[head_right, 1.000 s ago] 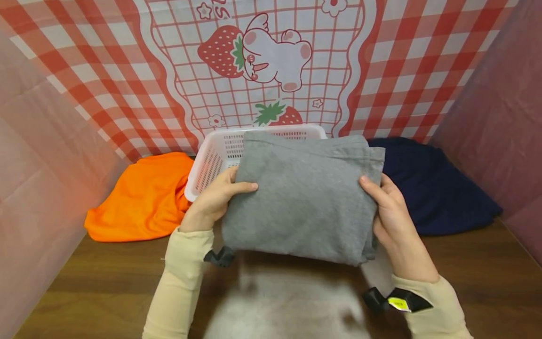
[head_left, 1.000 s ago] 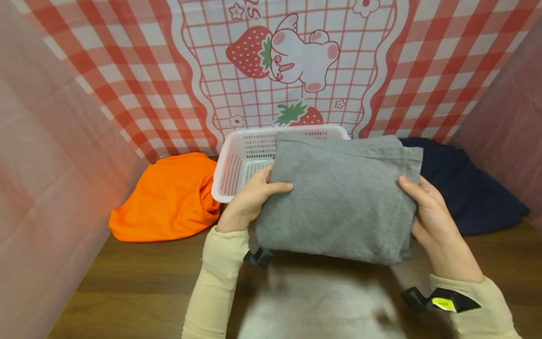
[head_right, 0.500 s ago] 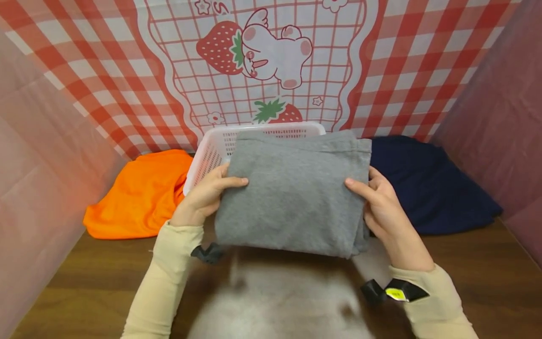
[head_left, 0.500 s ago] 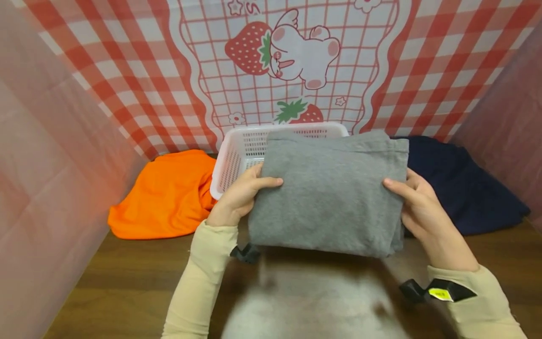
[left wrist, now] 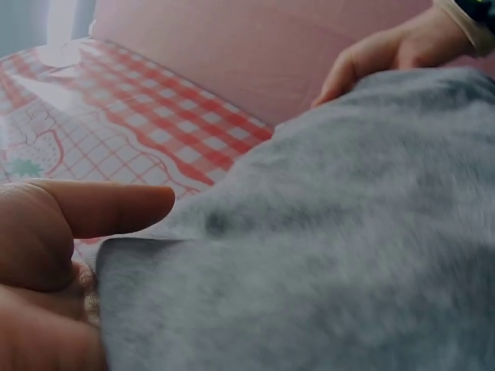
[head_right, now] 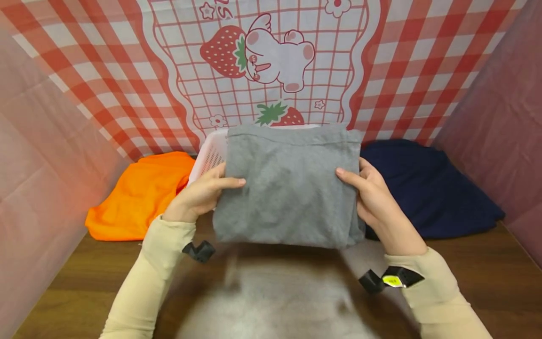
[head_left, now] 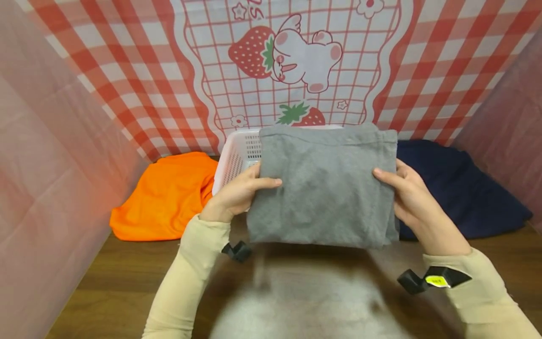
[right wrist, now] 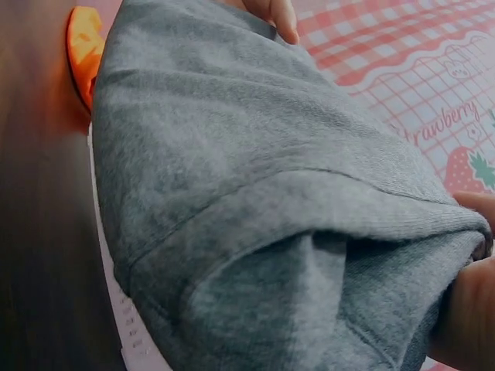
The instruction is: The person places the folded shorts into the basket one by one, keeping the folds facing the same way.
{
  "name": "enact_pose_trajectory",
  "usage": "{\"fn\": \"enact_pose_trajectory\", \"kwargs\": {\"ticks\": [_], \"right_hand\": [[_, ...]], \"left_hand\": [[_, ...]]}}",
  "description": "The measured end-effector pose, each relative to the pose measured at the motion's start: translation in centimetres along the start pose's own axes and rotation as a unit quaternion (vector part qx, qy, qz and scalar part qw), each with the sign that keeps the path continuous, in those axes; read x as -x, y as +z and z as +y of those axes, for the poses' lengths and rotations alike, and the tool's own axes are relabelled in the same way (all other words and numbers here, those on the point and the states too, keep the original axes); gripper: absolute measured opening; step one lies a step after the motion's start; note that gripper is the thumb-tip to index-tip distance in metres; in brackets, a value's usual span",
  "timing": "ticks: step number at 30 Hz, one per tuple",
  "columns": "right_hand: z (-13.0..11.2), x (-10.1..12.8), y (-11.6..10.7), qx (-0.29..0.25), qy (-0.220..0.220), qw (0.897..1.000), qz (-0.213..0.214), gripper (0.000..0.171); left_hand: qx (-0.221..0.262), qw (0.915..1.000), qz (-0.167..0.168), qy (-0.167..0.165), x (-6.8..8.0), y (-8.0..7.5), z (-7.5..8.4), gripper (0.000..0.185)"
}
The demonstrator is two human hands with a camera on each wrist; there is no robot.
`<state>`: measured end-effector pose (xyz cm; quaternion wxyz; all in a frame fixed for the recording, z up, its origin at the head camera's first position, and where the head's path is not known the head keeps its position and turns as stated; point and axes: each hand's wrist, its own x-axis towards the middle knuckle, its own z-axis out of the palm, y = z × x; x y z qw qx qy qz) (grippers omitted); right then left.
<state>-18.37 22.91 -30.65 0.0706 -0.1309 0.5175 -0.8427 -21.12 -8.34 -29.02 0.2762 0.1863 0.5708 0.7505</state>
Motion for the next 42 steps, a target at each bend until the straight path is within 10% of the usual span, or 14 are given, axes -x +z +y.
{"fn": "enact_pose_trajectory", "kwargs": {"ticks": [18,42], "right_hand": [[-1.6,-4.1,2.3,0.004,0.037,0.998,0.059,0.023],[-1.7,-9.0,2.8,-0.007,0.035,0.996,0.079,0.014]], "left_hand": [[-0.049,0.9847,0.167,0.011,-2.1,-1.4,2.7,0.037],[-0.034,0.9695,0.243,0.01,-4.6,-3.5,4.0,0.02]]}}
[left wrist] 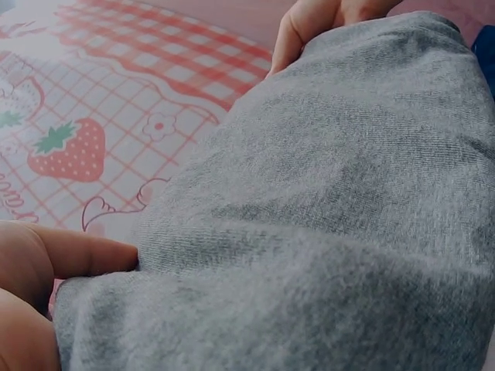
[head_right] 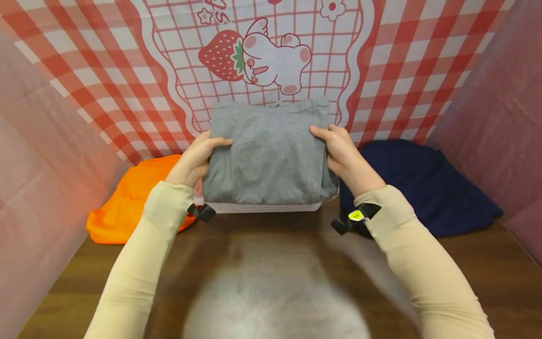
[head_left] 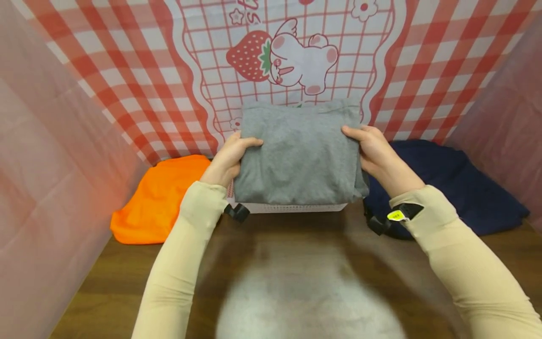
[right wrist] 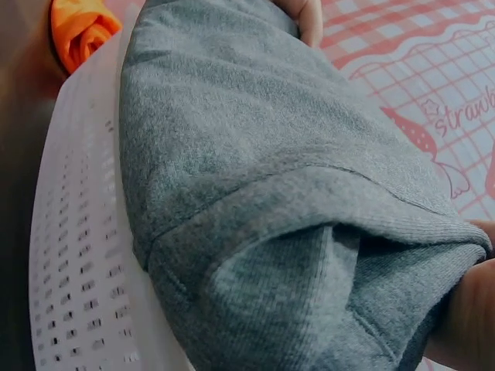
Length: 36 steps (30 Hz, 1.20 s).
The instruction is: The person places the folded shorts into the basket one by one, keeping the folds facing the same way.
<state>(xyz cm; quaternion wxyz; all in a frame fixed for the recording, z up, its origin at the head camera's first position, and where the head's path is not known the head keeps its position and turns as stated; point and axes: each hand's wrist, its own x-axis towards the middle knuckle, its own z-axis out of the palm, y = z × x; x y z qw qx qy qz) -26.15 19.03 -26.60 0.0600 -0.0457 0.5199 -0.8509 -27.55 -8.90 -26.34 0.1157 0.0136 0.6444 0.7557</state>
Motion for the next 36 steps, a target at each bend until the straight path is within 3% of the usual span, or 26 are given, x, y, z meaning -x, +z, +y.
{"fn": "enact_pose_trajectory", "kwargs": {"ticks": [4,12,18,25,31,36], "right_hand": [[0.1,-1.1,0.2,0.046,0.001,0.999,0.007,0.023],[0.7,-2.8,0.5,0.085,-0.01,0.996,0.027,0.014],[1.8,-3.5,0.4,0.135,-0.008,0.99,0.048,0.023],[3.5,-4.0,-0.1,0.151,-0.003,0.987,0.057,0.011],[4.8,-4.4,-0.6,0.217,0.008,0.974,0.063,0.03],[5.7,-4.8,-0.9,0.254,0.016,0.965,0.069,0.038]], "left_hand": [[0.004,0.9998,0.017,0.004,-0.7,-0.2,0.0,0.018],[-0.012,0.9987,0.048,0.009,-1.8,-0.6,-0.3,0.031],[-0.034,0.9975,0.062,0.007,-2.6,-1.0,-1.5,0.031],[-0.041,0.9967,0.07,-0.005,-3.2,-1.3,-3.1,0.03],[-0.063,0.994,0.084,-0.03,-3.5,-1.2,-4.0,0.041],[-0.065,0.9921,0.101,-0.037,-3.7,-1.4,-4.6,0.066]]}}
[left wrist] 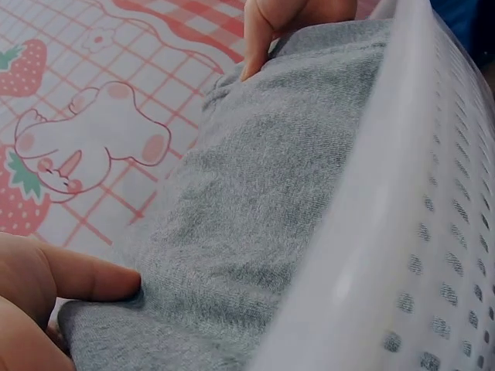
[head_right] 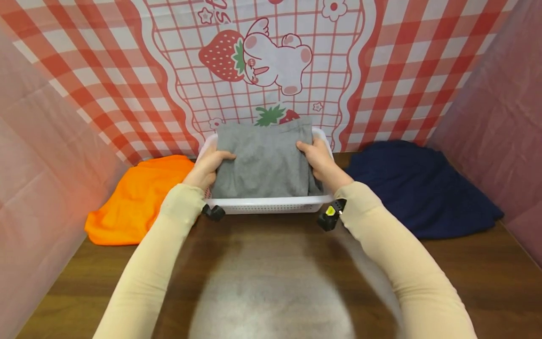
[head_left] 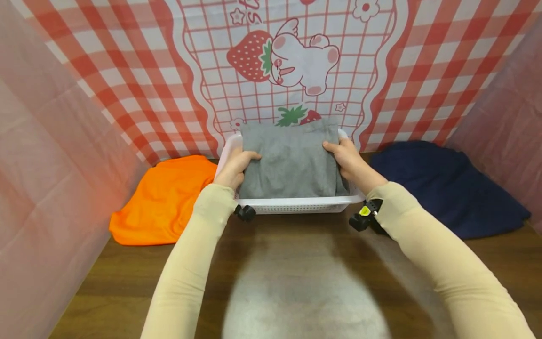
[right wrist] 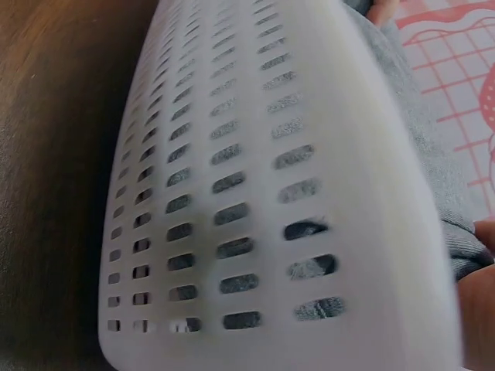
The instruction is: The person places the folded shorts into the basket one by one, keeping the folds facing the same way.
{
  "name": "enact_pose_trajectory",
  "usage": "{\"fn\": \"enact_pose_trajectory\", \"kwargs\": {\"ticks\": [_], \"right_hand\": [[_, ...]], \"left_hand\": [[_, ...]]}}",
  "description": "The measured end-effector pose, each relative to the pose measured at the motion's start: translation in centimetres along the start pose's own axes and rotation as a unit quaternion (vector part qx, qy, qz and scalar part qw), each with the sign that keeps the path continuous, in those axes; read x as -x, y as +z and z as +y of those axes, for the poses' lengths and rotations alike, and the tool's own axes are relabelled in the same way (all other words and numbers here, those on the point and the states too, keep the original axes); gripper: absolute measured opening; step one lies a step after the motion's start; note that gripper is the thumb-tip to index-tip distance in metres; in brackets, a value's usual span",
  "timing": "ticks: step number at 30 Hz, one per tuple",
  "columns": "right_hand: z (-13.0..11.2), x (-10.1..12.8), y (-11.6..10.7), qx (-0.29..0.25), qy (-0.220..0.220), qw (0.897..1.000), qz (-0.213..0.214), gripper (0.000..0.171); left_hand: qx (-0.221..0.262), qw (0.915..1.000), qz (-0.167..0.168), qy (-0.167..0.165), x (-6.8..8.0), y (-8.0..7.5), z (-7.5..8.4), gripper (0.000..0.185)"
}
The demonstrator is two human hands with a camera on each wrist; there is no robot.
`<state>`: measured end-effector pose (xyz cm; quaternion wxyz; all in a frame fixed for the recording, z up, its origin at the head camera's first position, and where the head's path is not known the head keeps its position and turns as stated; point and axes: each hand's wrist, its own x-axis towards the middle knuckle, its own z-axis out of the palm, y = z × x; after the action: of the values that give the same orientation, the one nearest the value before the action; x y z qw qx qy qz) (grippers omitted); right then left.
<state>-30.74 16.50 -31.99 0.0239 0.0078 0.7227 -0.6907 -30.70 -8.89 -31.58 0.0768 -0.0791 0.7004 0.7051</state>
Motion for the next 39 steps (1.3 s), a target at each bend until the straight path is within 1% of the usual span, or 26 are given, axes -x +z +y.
{"fn": "enact_pose_trajectory", "kwargs": {"ticks": [2,4,7,11,14,17,19,23,26,28,29,33,34,35,36,38,39], "right_hand": [[0.3,-0.1,0.2,0.023,0.009,1.0,-0.002,0.04],[0.6,-0.3,0.3,0.05,0.015,0.999,-0.006,0.042],[1.2,-0.5,0.4,0.089,0.021,0.996,-0.019,0.044],[1.8,-0.9,0.3,0.111,0.024,0.993,-0.029,0.043],[2.1,-1.1,0.2,0.124,0.028,0.991,-0.029,0.045],[2.2,-1.1,0.2,0.135,0.034,0.99,-0.027,0.048],[2.3,-1.1,0.2,0.134,0.038,0.99,-0.029,0.051],[2.4,-1.1,0.1,0.143,0.046,0.988,-0.034,0.063],[2.5,-1.1,0.1,0.173,0.059,0.982,-0.041,0.074],[2.6,-1.1,0.1,0.193,0.07,0.977,-0.05,0.079],[2.6,-1.0,0.1,0.201,0.075,0.975,-0.053,0.081],[2.6,-0.8,0.2,0.227,0.09,0.967,-0.069,0.085],[2.6,-0.7,0.2,0.234,0.091,0.965,-0.073,0.085],[2.7,-0.7,0.1,0.24,0.094,0.963,-0.075,0.086],[2.8,-0.7,0.1,0.245,0.096,0.962,-0.078,0.087],[3.3,-1.0,0.1,0.254,0.101,0.959,-0.078,0.088],[4.5,-1.8,-0.3,0.252,0.09,0.961,-0.075,0.092]], "left_hand": [[-0.004,0.9999,0.007,-0.007,-0.2,0.0,-0.4,0.062],[-0.01,0.9998,0.014,-0.013,-0.3,0.0,-0.9,0.054],[-0.025,0.9993,0.019,-0.018,-0.5,0.1,-1.5,0.034],[-0.031,0.999,0.021,-0.024,-0.5,0.3,-1.8,0.042],[-0.04,0.999,0.017,-0.011,-0.6,0.4,-1.9,0.046],[-0.054,0.9984,0.016,0.001,-0.7,0.6,-2.1,0.046],[-0.055,0.9984,0.014,0.004,-0.7,0.7,-2.2,0.046],[-0.045,0.999,0.004,0.001,-0.7,0.6,-2.2,0.051],[-0.048,0.9988,-0.004,-0.011,-0.6,0.5,-2.3,0.062],[-0.06,0.998,-0.004,-0.019,-0.5,0.4,-2.3,0.069],[-0.065,0.9977,-0.006,-0.021,-0.6,0.4,-2.4,0.069],[-0.095,0.995,-0.019,-0.026,-0.3,0.2,-2.4,0.063],[-0.11,0.9932,-0.021,-0.031,-0.3,0.1,-2.5,0.064],[-0.129,0.9907,-0.024,-0.036,-0.3,0.0,-2.6,0.064],[-0.151,0.9875,-0.025,-0.038,-0.4,-0.1,-2.7,0.067],[-0.197,0.9789,-0.039,-0.039,-0.6,-0.5,-3.2,0.077],[-0.216,0.9747,-0.045,-0.035,-1.6,-0.8,-4.0,0.083]]}}
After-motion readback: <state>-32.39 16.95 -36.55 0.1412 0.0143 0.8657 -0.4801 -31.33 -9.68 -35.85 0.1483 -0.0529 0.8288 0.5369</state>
